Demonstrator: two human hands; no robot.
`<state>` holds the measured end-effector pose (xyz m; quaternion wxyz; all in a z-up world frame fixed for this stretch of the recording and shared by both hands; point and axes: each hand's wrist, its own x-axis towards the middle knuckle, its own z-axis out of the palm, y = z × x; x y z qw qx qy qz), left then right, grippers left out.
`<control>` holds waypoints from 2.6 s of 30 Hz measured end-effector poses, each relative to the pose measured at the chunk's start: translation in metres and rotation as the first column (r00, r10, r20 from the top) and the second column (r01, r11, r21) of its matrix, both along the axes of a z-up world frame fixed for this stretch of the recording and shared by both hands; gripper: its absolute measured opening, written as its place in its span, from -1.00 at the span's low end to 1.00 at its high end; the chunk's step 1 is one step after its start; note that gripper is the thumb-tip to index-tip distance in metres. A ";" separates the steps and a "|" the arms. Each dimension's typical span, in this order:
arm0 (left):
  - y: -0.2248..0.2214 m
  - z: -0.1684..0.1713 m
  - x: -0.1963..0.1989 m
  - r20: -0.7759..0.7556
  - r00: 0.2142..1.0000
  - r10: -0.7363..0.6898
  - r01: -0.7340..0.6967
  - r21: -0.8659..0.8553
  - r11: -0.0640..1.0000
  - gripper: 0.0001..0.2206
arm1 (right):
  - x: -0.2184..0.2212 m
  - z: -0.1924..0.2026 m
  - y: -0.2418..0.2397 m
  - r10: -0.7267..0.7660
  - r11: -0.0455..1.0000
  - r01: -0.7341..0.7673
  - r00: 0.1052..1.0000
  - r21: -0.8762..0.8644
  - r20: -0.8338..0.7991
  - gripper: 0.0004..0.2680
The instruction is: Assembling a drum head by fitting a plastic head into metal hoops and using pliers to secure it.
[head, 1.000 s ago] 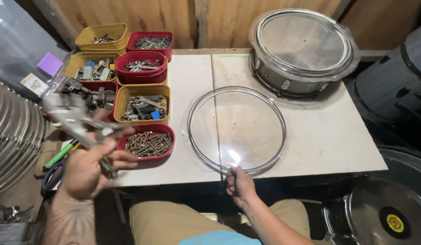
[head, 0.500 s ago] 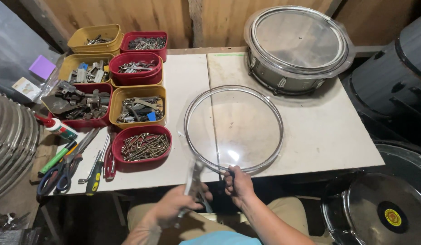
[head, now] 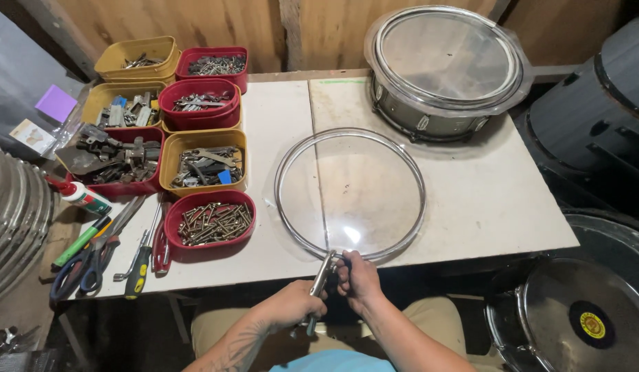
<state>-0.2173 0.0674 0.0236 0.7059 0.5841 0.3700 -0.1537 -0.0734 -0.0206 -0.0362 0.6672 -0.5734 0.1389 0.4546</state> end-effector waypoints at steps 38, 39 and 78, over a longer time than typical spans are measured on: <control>0.029 0.020 -0.018 -0.155 0.987 -0.045 -0.009 -0.332 0.943 -0.54 | -0.004 -0.012 0.011 -0.100 0.988 0.105 0.994 -0.118 0.047 -0.82; 0.029 0.021 -0.019 -0.141 0.989 -0.033 -0.019 -0.355 0.935 -0.49 | -0.006 -0.006 0.011 -0.132 0.982 0.141 0.988 -0.126 0.074 -0.82; 0.013 0.008 -0.062 -0.141 0.960 -0.243 0.250 0.036 0.968 -0.76 | -0.020 -0.002 0.016 -0.271 0.955 0.280 0.958 -0.098 0.094 -0.85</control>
